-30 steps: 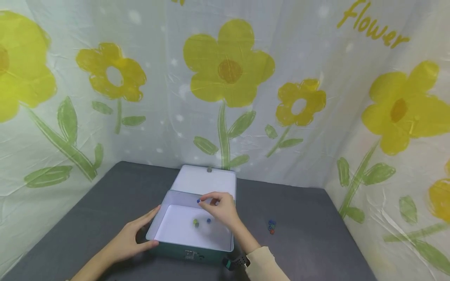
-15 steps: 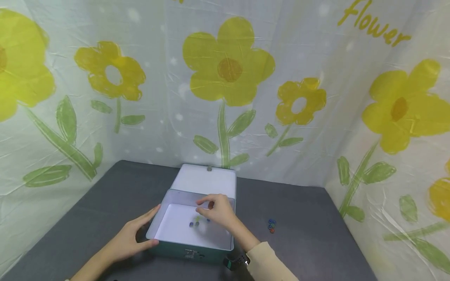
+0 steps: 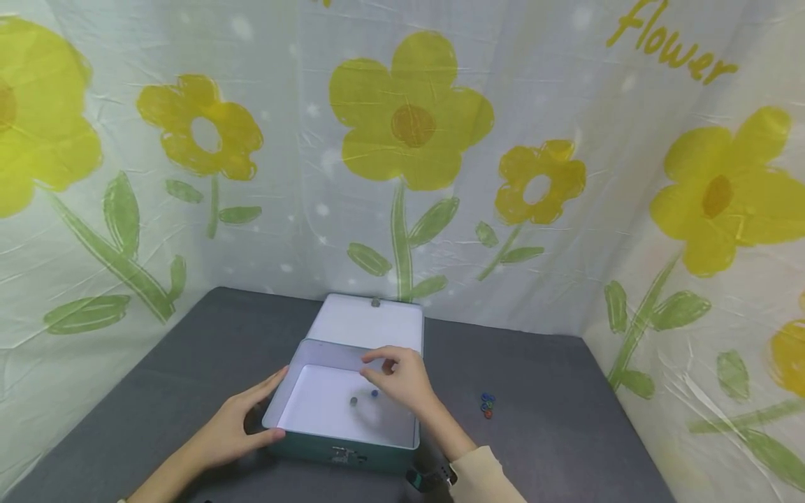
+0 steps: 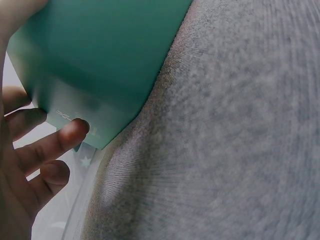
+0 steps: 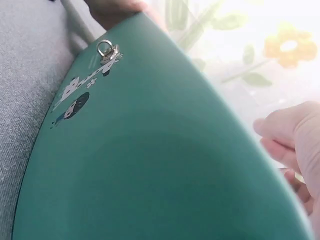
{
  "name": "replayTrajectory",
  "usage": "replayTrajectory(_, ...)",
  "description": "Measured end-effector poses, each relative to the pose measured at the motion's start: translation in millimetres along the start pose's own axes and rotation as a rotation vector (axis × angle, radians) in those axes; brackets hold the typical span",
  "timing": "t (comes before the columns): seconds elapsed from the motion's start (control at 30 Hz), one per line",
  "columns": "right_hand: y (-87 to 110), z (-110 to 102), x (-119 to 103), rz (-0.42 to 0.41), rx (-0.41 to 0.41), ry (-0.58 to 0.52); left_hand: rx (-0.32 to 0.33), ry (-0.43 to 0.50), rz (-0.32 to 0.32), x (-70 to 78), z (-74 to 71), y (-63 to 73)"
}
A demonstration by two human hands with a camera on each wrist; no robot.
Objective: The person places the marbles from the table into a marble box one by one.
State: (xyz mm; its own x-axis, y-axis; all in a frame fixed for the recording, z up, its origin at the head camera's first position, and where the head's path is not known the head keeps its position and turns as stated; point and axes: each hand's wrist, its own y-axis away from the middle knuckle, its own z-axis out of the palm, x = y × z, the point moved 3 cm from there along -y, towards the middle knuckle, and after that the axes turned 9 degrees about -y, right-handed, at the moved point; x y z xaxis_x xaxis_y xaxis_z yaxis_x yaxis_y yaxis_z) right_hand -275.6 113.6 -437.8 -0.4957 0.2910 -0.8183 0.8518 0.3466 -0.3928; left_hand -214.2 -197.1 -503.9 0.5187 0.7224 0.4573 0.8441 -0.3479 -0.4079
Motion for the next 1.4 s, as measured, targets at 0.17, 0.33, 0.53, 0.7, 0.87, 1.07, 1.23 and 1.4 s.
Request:
replayTrajectory(0.17, 5.7, -12, 1, -0.013, 0.055, 0.007, -0.001, 0.003, 0.001, 0.2, -0.8, -1.2)
replayTrajectory(0.33, 13.7, -24, 5, -0.011, 0.124, 0.004, -0.002, 0.001, -0.002, 0.5, -1.0, -1.3)
replayTrajectory(0.53, 26.1, -39, 13, 0.011, 0.181, -0.026, -0.005, -0.007, -0.008, 0.1, 0.0, 1.0)
replayTrajectory(0.7, 33.6, -52, 18, 0.014, 0.209, -0.024, 0.001, 0.000, -0.003, -0.2, 0.9, 0.7)
replayTrajectory(0.87, 41.9, -68, 26, 0.031, 0.241, -0.007, -0.002, 0.006, -0.009, -1.1, 1.9, -1.3)
replayTrajectory(1.07, 57.5, -91, 38, 0.030, 0.307, 0.037, -0.010, -0.001, -0.017, -0.4, 2.1, -1.3)
replayTrajectory(1.23, 69.4, -110, 44, 0.082, 0.364, 0.065, -0.009, -0.008, -0.007, 0.2, 1.9, -0.9)
replayTrajectory(1.4, 82.3, -124, 49, 0.182, 0.388, 0.068, -0.010, -0.001, -0.001, 2.2, 0.8, -0.9)
